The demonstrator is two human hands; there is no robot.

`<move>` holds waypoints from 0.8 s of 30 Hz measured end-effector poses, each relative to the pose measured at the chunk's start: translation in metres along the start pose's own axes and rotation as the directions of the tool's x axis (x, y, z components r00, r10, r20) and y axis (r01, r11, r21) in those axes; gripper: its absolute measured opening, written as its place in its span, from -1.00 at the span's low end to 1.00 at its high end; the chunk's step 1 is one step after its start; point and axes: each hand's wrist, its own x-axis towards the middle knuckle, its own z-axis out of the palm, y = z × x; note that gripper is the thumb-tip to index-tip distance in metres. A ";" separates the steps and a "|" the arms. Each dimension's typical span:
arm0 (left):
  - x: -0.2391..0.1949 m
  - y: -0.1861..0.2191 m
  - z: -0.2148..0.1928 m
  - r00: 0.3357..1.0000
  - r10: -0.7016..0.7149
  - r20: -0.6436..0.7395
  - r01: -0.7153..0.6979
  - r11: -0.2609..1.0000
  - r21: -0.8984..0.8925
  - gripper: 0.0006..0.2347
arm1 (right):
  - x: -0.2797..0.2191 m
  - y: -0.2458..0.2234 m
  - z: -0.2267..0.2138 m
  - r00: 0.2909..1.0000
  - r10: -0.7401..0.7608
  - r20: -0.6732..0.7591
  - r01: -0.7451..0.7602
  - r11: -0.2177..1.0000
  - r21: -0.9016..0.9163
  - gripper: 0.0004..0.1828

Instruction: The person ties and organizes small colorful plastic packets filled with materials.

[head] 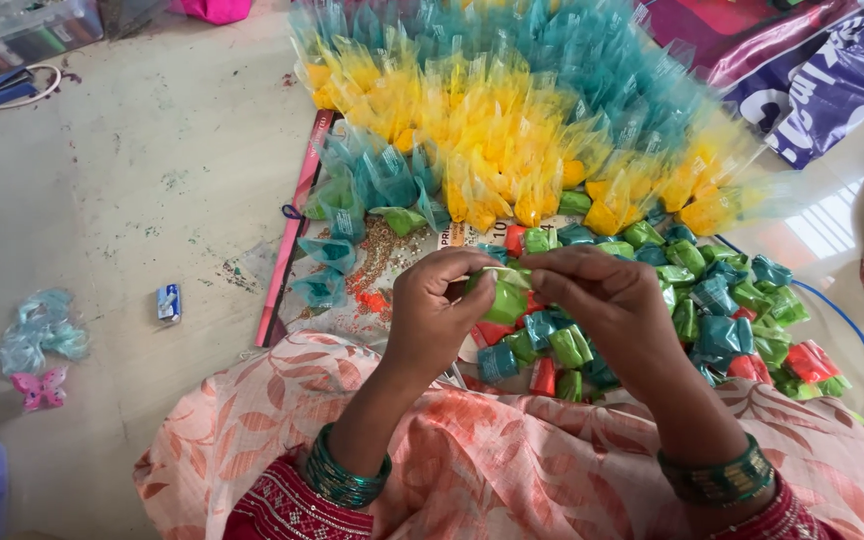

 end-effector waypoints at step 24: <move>-0.008 -0.006 -0.001 0.955 -0.153 -0.255 0.003 0.862 -0.506 -0.85 | 0.005 0.006 0.106 0.961 -0.198 -0.195 0.236 0.952 0.195 -0.88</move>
